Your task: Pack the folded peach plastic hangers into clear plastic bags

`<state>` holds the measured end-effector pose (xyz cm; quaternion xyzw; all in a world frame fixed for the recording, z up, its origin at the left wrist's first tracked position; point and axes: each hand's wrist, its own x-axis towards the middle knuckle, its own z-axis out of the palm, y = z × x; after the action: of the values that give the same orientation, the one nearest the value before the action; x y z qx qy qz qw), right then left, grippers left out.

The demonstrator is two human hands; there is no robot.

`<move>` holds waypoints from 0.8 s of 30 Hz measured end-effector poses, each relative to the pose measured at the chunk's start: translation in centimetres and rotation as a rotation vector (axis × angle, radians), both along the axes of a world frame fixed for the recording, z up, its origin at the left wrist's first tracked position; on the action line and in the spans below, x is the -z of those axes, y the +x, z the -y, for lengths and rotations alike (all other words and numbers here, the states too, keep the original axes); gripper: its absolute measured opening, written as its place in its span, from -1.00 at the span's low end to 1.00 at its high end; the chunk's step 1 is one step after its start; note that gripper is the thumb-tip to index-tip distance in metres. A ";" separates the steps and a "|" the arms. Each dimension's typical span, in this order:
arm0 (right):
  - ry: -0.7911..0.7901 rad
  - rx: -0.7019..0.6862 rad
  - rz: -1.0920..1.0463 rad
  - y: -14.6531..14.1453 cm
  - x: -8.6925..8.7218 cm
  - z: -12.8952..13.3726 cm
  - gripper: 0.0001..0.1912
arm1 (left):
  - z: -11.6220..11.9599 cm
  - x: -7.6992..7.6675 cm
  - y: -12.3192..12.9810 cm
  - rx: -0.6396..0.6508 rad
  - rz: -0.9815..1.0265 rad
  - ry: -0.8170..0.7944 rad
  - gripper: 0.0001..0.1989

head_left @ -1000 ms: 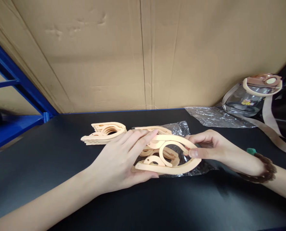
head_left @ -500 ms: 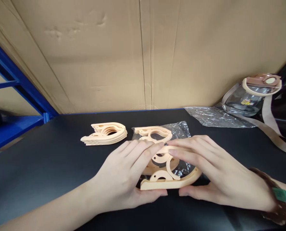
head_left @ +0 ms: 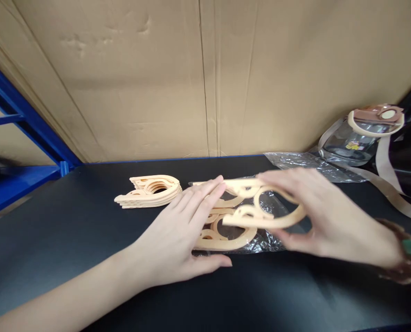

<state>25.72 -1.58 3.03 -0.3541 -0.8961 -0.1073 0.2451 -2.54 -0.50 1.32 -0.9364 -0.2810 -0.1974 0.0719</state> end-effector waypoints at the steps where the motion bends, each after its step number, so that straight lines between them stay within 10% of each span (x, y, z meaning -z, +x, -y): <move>1: 0.002 0.065 -0.006 0.8 -0.6 -0.5 -0.27 | -0.4 -0.2 -0.4 -0.002 -0.026 -0.031 -0.01; 8: -0.211 0.361 0.256 6.4 -2.0 -3.5 -0.28 | -2.5 0.1 -2.5 -0.041 -0.199 -0.345 -0.08; 24: -0.793 -0.086 -0.008 3.2 0.0 -2.7 -0.17 | -2.3 0.9 -2.2 -0.064 -0.220 -0.460 -0.06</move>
<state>28.88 1.14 2.98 -0.3840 -0.8810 0.2588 0.0970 -4.75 1.76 0.45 -0.9346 -0.3385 -0.0225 -0.1067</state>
